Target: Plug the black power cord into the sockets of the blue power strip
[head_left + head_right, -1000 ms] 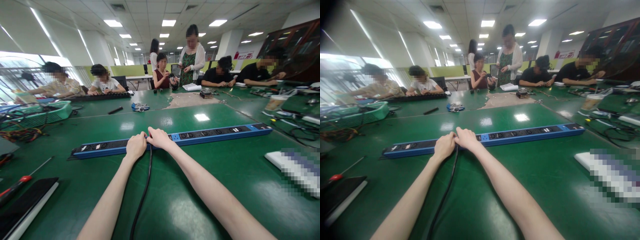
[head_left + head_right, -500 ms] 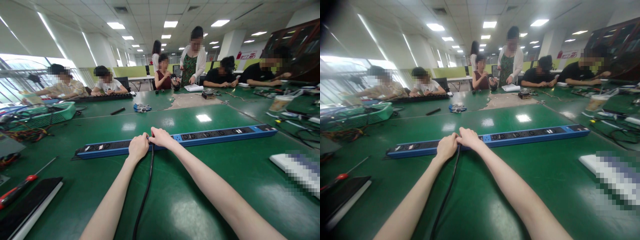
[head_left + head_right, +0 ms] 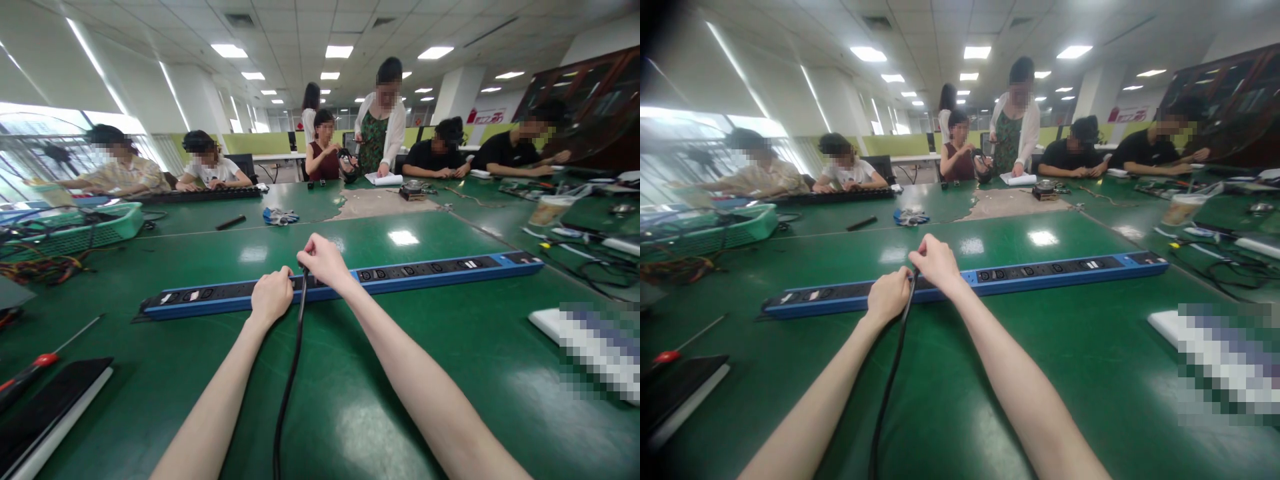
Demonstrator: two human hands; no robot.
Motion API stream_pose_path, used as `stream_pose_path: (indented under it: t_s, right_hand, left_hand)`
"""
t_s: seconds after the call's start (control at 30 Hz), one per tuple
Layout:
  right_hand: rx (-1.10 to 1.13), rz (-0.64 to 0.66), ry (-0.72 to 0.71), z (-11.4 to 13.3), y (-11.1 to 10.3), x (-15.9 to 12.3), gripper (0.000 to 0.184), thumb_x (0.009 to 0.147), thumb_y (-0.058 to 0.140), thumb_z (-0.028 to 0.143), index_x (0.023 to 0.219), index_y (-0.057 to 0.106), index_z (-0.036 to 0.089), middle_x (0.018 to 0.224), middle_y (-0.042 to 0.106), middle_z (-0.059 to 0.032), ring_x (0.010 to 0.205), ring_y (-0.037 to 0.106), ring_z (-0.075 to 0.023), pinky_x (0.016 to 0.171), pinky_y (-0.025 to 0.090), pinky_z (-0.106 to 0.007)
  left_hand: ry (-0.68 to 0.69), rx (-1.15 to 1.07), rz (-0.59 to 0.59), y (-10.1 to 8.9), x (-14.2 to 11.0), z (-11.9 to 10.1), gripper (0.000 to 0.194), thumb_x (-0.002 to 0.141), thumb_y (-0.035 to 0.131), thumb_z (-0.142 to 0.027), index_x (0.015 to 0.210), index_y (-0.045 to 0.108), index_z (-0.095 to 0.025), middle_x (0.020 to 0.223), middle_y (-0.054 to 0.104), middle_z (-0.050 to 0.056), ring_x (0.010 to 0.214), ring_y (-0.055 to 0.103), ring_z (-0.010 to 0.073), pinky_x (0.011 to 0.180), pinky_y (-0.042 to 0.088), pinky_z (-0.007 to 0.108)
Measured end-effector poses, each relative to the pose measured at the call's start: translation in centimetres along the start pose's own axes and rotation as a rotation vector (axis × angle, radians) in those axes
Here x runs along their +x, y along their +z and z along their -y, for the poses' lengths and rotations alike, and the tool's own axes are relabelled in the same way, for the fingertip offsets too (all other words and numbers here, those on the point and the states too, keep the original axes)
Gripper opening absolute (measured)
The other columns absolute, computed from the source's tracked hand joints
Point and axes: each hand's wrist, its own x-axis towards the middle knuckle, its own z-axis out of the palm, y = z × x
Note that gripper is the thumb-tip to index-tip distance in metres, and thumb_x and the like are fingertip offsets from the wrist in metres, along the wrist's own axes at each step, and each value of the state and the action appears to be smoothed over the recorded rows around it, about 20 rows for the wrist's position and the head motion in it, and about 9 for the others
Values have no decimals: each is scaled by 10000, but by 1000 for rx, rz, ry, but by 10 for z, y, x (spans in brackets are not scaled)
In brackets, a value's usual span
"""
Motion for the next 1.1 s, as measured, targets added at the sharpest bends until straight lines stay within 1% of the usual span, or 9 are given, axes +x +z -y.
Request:
stream_pose_path:
  t_s: [0.07,0.17,0.23,0.3,0.4,0.47,0.63,0.77,1.1]
  right_hand:
    - [63,-70,-55,4,-35,1,257,940,507,429,1014,579,193,842,651,-4,754,577,-129,668,380,-235]
    - [101,-72,-96,-6,-85,-8,275,944,495,408,1062,579,175,818,636,-8,727,572,-126,671,397,-235]
    - [91,-29,-74,-23,-107,-18,251,938,515,393,1050,580,178,794,636,-8,719,578,-127,674,404,-237]
    - [49,25,-18,-44,-116,-29,236,925,546,388,1029,584,179,778,644,-12,704,582,-130,664,404,-239]
    - [-14,60,25,-75,-116,-38,234,924,550,398,1012,589,185,751,648,-3,664,565,-123,639,386,-237]
    - [-61,69,14,-89,-111,-40,223,928,543,404,990,594,197,746,654,6,650,553,-118,631,367,-235]
    - [-201,108,19,-98,-92,-35,194,918,570,400,970,628,222,838,701,1,716,579,-132,667,355,-234]
    - [-278,137,21,-101,-76,-35,177,914,580,386,985,637,234,891,710,-8,747,589,-144,667,337,-238]
    - [-351,180,23,-99,-53,-42,173,958,549,360,1050,604,224,942,702,-50,846,619,-183,738,367,-254]
  left_hand:
    - [5,-17,-1,0,0,0,291,1007,368,-237,1113,639,-214,902,736,96,859,704,270,832,475,374]
    - [1,-16,2,0,-1,0,291,1005,379,-240,1121,645,-214,909,739,95,877,706,266,840,477,369]
    - [-1,-15,-1,0,-1,1,291,1004,386,-246,1130,648,-218,915,740,92,888,704,265,849,477,369]
    - [-1,-22,-1,1,-1,2,290,1003,394,-253,1129,654,-221,915,740,90,891,701,268,862,479,376]
    - [13,-59,-20,0,-2,0,314,1011,389,-261,1143,670,-213,965,748,100,942,698,273,916,483,398]
    - [66,-115,-67,-2,-3,-10,355,1027,373,-267,1209,673,-207,1106,751,109,1064,682,270,1009,467,418]
    - [368,-257,-107,-5,-11,-59,481,1055,389,-316,1515,519,-258,1555,545,66,1419,502,245,1229,326,468]
    - [465,-276,-83,3,-17,-83,533,1060,409,-349,1588,434,-275,1614,474,51,1468,460,240,1249,320,469]
    - [450,-284,-95,10,-17,-81,524,1064,392,-308,1585,445,-277,1620,465,37,1470,466,238,1260,323,474]
